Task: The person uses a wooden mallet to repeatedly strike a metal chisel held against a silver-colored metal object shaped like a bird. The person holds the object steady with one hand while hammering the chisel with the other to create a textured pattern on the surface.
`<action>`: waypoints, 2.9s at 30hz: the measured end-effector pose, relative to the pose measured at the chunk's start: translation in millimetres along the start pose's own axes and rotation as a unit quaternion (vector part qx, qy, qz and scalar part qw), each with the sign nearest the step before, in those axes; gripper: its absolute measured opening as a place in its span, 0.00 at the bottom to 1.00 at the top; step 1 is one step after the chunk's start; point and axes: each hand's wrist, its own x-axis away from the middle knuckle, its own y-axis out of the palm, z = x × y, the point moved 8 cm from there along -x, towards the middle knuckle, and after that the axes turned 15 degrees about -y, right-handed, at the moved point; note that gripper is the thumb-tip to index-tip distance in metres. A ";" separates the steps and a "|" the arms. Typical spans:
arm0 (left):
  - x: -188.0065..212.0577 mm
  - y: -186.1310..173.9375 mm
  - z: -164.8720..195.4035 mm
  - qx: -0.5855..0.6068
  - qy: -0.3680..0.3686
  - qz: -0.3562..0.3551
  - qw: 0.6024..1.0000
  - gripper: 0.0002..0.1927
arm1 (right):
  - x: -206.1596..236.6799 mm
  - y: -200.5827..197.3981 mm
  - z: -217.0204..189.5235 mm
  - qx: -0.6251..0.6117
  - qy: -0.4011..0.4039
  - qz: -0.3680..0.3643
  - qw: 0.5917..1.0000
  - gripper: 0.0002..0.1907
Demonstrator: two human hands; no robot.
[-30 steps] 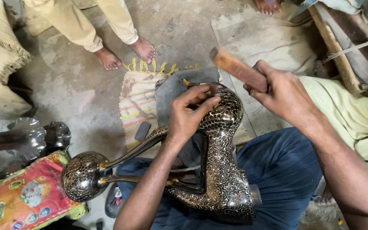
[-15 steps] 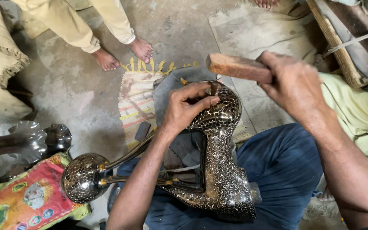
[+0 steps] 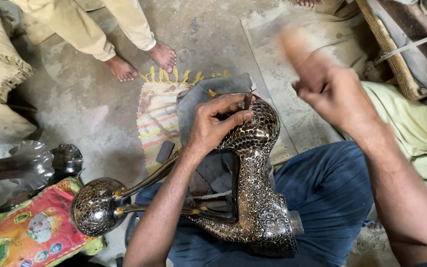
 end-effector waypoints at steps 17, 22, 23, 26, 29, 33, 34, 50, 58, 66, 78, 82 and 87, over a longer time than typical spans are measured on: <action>-0.2 -1.1 7.0 -0.032 0.032 0.012 0.999 0.19 | -0.3 5.0 -6.4 0.162 -0.031 -0.085 0.983 0.07; 0.6 -1.8 5.1 -0.014 0.012 0.000 1.000 0.19 | -2.9 -4.2 -17.4 0.106 -0.049 -0.034 0.993 0.08; 0.8 -2.0 3.0 -0.029 0.006 0.004 1.000 0.19 | -3.3 -4.5 -29.0 0.196 -0.116 -0.037 0.973 0.07; 0.8 -3.3 -0.7 -0.025 0.023 0.009 0.999 0.19 | 2.9 1.1 -4.6 -0.064 0.039 -0.019 0.997 0.11; -6.7 -1.5 -15.9 0.078 -0.028 -0.013 0.997 0.18 | -2.5 0.1 -25.9 0.207 -0.113 -0.056 0.970 0.08; -10.3 0.5 -29.2 0.133 -0.077 -0.005 0.988 0.20 | -4.6 -3.2 -13.4 0.099 -0.027 -0.045 0.994 0.09; -10.5 2.1 -28.3 0.123 -0.071 -0.009 0.990 0.19 | -5.4 -5.6 -15.4 0.104 -0.031 -0.039 0.993 0.12; -6.2 -0.1 -24.8 0.093 -0.036 0.027 0.995 0.19 | -31.8 -4.4 -0.9 -0.174 -0.074 0.045 0.981 0.08; -5.8 -1.0 -22.0 0.078 -0.052 0.020 0.995 0.22 | -26.6 8.7 4.0 0.071 -0.028 -0.080 0.994 0.12; -6.4 -3.3 -25.3 0.045 -0.079 0.038 0.995 0.20 | -28.4 3.2 -10.0 0.118 -0.104 -0.047 0.986 0.11; -3.6 -4.8 -23.3 0.031 -0.040 0.042 0.998 0.20 | -27.7 3.7 -5.1 -0.012 -0.022 -0.053 0.998 0.12; -3.1 -4.9 -21.7 0.043 -0.037 0.031 0.998 0.21 | -24.5 -4.5 -11.4 0.021 -0.027 -0.065 0.997 0.10; -2.0 -8.4 -21.7 -0.003 -0.024 0.059 0.998 0.21 | -24.3 -5.0 -19.3 0.101 -0.055 -0.087 0.990 0.08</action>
